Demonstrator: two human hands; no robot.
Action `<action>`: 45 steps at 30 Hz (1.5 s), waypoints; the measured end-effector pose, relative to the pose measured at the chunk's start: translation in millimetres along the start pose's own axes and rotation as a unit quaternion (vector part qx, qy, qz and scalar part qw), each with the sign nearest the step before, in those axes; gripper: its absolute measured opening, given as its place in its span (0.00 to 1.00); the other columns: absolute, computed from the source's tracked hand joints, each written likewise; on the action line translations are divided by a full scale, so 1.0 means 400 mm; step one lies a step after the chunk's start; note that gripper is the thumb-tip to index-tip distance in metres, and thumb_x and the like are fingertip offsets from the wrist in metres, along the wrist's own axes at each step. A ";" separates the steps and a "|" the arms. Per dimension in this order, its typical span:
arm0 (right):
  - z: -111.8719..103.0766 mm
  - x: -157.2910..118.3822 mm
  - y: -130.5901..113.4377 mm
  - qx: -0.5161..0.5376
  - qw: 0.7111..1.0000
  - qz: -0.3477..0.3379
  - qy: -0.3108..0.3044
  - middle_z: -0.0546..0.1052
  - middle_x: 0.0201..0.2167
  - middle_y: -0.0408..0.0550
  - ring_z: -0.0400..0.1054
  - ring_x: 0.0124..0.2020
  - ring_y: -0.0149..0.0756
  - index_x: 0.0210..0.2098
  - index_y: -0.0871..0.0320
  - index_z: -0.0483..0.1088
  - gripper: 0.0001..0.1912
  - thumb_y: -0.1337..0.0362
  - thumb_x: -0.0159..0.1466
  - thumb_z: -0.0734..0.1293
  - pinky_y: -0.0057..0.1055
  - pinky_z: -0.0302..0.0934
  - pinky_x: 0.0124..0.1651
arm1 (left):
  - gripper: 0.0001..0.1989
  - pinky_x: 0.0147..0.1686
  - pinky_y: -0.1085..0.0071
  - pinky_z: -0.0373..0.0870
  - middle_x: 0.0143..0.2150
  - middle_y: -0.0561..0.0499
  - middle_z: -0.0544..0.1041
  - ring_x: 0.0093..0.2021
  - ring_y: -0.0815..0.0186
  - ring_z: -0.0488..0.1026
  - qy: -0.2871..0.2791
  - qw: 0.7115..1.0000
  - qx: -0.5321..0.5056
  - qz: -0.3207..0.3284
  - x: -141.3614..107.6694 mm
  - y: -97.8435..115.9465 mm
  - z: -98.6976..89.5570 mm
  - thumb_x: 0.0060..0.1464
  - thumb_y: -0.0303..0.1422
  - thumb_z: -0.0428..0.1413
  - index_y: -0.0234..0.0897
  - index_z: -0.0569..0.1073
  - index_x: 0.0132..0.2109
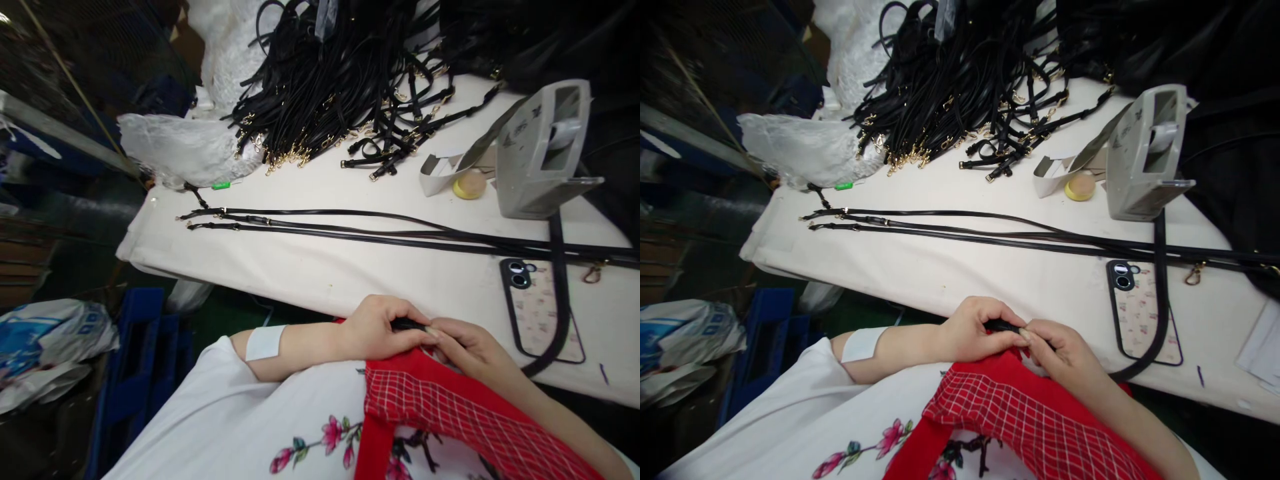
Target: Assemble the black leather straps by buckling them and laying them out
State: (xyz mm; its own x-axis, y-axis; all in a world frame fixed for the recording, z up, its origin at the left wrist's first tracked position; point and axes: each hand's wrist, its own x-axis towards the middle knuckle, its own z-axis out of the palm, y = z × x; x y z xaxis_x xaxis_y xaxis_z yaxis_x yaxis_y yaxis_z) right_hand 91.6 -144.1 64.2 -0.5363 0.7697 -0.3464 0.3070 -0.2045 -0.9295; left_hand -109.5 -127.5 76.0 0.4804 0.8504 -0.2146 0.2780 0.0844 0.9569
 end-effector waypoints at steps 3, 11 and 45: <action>-0.012 0.001 -0.008 -0.057 0.996 -0.030 0.068 0.72 0.22 0.43 0.65 0.23 0.33 0.30 0.56 0.71 0.18 0.53 0.69 0.59 0.28 0.60 0.27 | 0.19 0.35 0.75 0.73 0.36 0.46 0.82 0.32 0.67 0.78 0.035 0.999 -0.027 -0.032 0.006 0.005 0.001 0.48 0.40 0.66 0.31 0.80 0.44; -0.032 -0.004 -0.019 -0.232 0.928 -0.194 0.218 0.75 0.31 0.44 0.70 0.35 0.37 0.35 0.53 0.71 0.01 0.65 0.64 0.68 0.35 0.63 0.46 | 0.16 0.30 0.77 0.70 0.31 0.48 0.80 0.27 0.70 0.73 0.066 0.998 -0.005 -0.025 0.005 -0.011 -0.011 0.48 0.40 0.66 0.31 0.79 0.37; -0.004 0.021 -0.024 0.027 0.995 0.081 0.042 0.79 0.26 0.47 0.76 0.32 0.43 0.24 0.55 0.74 0.28 0.36 0.57 0.66 0.48 0.49 0.68 | 0.14 0.41 0.78 0.74 0.40 0.47 0.83 0.38 0.67 0.81 -0.069 0.997 -0.006 0.034 -0.004 -0.027 -0.056 0.53 0.37 0.64 0.35 0.81 0.45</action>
State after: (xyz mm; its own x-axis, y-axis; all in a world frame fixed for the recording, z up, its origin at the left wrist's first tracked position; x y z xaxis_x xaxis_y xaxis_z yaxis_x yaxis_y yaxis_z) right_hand 85.5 -134.6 70.4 -0.4146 0.7711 -0.4833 0.3413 -0.3606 -0.8680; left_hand -131.9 -118.3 70.5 0.6080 0.7750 -0.1725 0.2302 0.0358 0.9725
